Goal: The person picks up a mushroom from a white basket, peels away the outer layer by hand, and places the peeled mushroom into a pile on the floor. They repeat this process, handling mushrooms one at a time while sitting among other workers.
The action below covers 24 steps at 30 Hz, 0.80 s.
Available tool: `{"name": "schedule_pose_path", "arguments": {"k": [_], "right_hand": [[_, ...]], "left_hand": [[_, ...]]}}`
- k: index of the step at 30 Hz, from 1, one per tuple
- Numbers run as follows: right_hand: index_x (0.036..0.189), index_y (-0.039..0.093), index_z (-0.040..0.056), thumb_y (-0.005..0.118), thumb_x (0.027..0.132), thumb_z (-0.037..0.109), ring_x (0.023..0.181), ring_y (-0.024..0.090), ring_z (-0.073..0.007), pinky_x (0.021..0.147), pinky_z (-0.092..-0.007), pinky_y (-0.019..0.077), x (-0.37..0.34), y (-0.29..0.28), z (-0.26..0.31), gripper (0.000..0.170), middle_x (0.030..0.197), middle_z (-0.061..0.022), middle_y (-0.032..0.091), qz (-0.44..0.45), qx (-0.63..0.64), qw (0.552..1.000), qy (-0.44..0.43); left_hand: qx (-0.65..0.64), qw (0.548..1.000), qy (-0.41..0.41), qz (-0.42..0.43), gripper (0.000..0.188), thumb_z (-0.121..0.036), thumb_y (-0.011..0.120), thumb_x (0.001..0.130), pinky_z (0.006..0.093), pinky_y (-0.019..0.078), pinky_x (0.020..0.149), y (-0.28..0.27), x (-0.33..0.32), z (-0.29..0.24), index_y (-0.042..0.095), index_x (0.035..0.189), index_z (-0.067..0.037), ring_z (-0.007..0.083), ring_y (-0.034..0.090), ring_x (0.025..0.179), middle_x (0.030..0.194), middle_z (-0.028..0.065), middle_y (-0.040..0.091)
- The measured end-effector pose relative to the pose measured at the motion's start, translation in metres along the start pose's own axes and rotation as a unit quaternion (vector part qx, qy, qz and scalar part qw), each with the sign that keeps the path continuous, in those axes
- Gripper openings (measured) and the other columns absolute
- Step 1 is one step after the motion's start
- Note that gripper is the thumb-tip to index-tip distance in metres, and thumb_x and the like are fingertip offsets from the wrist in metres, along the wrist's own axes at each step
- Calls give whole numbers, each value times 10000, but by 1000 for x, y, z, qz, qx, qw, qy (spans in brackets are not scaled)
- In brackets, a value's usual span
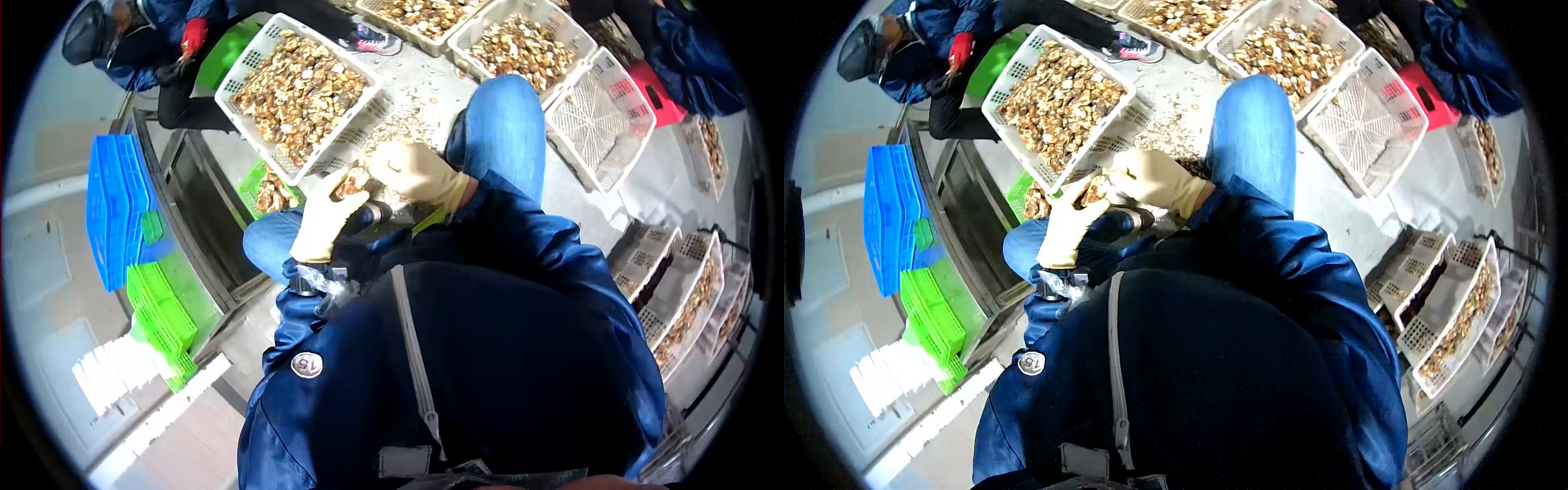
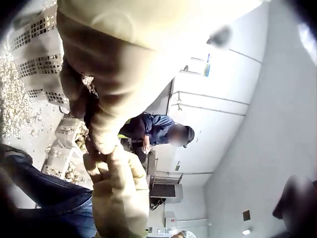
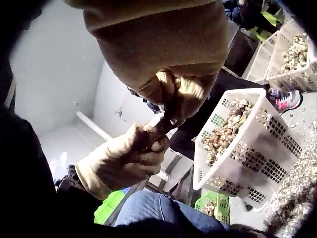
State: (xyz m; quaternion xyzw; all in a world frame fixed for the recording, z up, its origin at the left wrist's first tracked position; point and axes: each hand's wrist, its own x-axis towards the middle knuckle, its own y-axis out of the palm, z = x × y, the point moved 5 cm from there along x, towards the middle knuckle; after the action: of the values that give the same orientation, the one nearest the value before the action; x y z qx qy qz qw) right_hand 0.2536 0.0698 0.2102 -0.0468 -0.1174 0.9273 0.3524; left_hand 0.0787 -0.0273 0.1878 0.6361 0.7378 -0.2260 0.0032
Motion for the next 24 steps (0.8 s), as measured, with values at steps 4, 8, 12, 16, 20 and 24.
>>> {"name": "schedule_pose_path", "arguments": {"k": [4,8,12,16,20,24], "right_hand": [[886,665,7,616,913,225,643,627,-260,608,-378,500,-4,6,-6,225,733,-148,638,-105,-7,971,-213],[870,674,8,640,896,226,693,633,-323,640,-395,506,0,6,-30,222,796,-165,659,-60,-2,998,-3],[843,664,12,647,900,252,653,630,-285,597,-367,506,-7,10,-10,247,774,-152,656,-121,-32,979,-162],[899,666,25,665,912,222,715,609,-283,634,-358,500,-2,2,-24,198,828,-122,635,-110,-58,984,-126],[933,688,31,659,908,198,695,624,-260,625,-353,514,-4,13,-21,172,844,-121,656,-43,-37,996,-62],[895,705,47,632,918,286,607,629,-260,581,-367,516,2,6,-47,251,743,-129,656,-99,-67,983,-137]], "left_hand": [[81,996,25,14,592,-116,806,790,286,505,923,-1,-1,-7,574,1305,61,167,626,1043,1175,120,666],[45,998,34,9,592,-117,810,788,287,508,918,3,1,-8,580,1310,44,163,627,1033,1167,116,668],[130,988,87,0,584,-133,802,777,301,501,901,3,-2,-7,598,1305,8,187,626,1015,1120,111,665],[181,969,164,-22,548,-173,785,752,358,498,832,6,-4,-25,634,1259,-31,276,623,921,986,135,628],[236,954,180,-30,544,-156,776,739,373,492,840,9,-6,-27,635,1248,-25,295,607,928,992,136,599],[219,963,157,-23,542,-131,758,747,381,490,840,9,-8,-33,629,1268,-62,304,598,944,997,130,573]]}}
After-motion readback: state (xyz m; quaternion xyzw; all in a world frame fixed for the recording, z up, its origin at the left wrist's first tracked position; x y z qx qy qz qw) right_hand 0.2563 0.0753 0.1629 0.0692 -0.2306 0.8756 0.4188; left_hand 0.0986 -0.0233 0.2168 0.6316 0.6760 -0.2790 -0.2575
